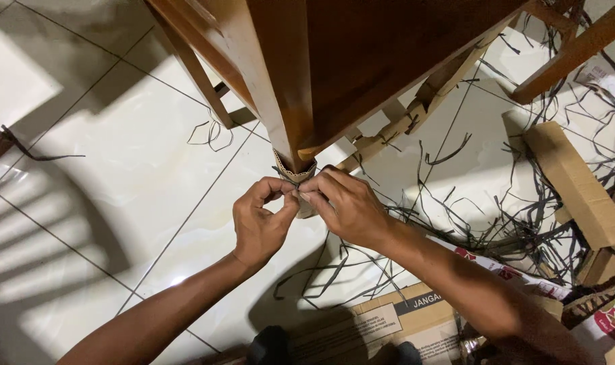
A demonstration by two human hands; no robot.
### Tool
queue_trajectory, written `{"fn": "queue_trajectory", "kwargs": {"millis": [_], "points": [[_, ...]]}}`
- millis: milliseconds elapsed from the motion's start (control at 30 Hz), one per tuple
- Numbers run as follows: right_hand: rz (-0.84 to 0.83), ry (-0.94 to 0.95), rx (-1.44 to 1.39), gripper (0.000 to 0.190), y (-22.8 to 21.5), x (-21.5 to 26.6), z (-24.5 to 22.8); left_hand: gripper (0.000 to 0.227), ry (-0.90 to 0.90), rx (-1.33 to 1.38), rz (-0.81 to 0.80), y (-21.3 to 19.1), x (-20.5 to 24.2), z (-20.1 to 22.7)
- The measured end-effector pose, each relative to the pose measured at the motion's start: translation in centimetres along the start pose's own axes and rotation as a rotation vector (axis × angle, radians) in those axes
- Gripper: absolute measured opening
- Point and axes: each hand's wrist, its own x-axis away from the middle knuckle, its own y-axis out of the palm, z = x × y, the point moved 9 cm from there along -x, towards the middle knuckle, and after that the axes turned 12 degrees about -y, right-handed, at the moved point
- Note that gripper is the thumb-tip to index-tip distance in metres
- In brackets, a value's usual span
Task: The person removes cardboard packaging from a wooden table leg and uses plastic ties to secure the new packaging in place.
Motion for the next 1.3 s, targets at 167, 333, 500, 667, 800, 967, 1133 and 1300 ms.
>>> {"fn": "queue_trajectory", "kwargs": {"millis": [167, 333, 500, 667, 800, 967, 1133, 1300], "points": [[-0.005, -0.074, 0.144, 0.006, 0.1, 1.6, 0.9, 0.008, 0.067, -0.058, 0.031, -0.8, 0.0, 1.4], [-0.042, -0.109, 0.268, 0.015, 0.3, 3.4, 3.7, 0.013, 0.194, -0.135, 0.063, -0.7, 0.1, 3.1], [-0.049, -0.133, 0.362, 0.027, -0.4, 4.0, 4.5, 0.014, 0.233, -0.125, 0.055, -0.6, 0.1, 2.8], [-0.051, 0.001, 0.196, 0.016, -1.0, 2.7, 3.7, 0.012, 0.304, -0.13, 0.011, -0.7, 0.1, 2.8], [-0.039, 0.151, 0.038, 0.015, -1.2, 2.5, 3.6, 0.01, 0.338, -0.152, -0.01, -0.5, 0.4, 3.1], [-0.047, 0.426, -0.296, 0.015, 0.3, 3.1, 4.8, 0.012, 0.369, -0.201, 0.015, -0.7, -0.1, 3.4], [-0.172, 0.485, -0.277, 0.024, 0.7, 2.9, 4.8, 0.012, 0.638, -0.468, -0.013, 0.2, 0.3, 4.7], [-0.088, 0.569, -0.37, 0.025, 0.9, 2.6, 4.9, 0.016, 0.791, -0.567, 0.056, 0.7, 0.7, 3.9]]}}
